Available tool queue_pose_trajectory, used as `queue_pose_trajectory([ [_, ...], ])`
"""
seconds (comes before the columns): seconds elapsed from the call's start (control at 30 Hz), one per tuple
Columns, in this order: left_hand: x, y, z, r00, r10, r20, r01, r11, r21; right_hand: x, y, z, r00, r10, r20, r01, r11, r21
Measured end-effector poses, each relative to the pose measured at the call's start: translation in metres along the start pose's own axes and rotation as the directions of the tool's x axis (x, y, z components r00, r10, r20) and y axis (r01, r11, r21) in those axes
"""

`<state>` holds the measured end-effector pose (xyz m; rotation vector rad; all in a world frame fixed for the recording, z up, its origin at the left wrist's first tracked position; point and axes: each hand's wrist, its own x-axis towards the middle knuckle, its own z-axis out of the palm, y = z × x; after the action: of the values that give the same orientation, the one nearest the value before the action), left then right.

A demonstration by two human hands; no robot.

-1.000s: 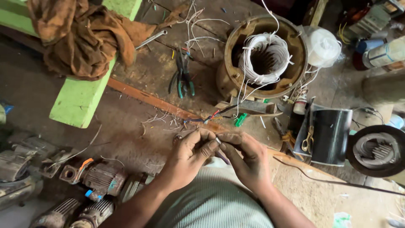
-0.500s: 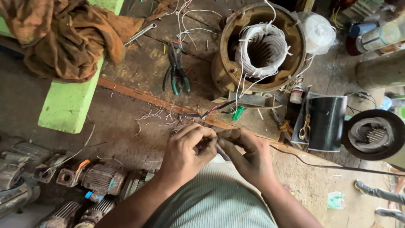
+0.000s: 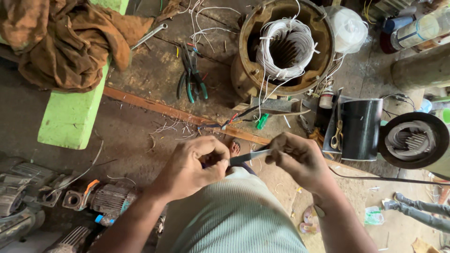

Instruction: The person works on a motor stator with white coil windings on a workbench. They strip insulation from the ends of the coil wires by hand, twist and join wire ends, cut and grip wires with pliers, and handle a roll of black tape while preparing the winding leads.

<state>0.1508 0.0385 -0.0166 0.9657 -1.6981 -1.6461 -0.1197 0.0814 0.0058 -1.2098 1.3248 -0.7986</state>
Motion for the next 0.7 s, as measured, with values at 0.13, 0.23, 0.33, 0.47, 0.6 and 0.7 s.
queue_pose_trajectory([
  [0.13, 0.000, -0.003, 0.011, 0.996, 0.089, -0.022, -0.088, 0.996, 0.032, -0.013, 0.003, 0.015, 0.935, -0.242, -0.261, 0.042, 0.803, -0.595],
  [0.23, 0.004, -0.001, 0.034, 0.962, 0.245, -0.122, -0.230, 0.965, 0.127, -0.028, 0.002, 0.031, 0.895, -0.431, -0.115, 0.338, 0.823, -0.456],
  [0.33, 0.007, 0.006, 0.050, 0.948, 0.271, -0.165, -0.246, 0.956, 0.159, -0.030, 0.000, 0.034, 0.892, -0.424, -0.159, 0.302, 0.818, -0.489],
  [0.47, 0.011, 0.016, 0.063, 0.919, 0.349, -0.183, -0.297, 0.919, 0.260, -0.027, -0.003, 0.023, 0.875, -0.458, -0.156, 0.319, 0.788, -0.527],
  [0.6, 0.015, 0.024, 0.079, 0.878, 0.439, -0.192, -0.340, 0.853, 0.396, -0.025, 0.002, 0.006, 0.825, -0.558, -0.086, 0.403, 0.688, -0.603],
  [0.7, 0.022, 0.029, 0.088, 0.856, 0.478, -0.198, -0.358, 0.823, 0.442, -0.019, 0.012, -0.012, 0.908, -0.416, -0.046, 0.355, 0.822, -0.445],
])
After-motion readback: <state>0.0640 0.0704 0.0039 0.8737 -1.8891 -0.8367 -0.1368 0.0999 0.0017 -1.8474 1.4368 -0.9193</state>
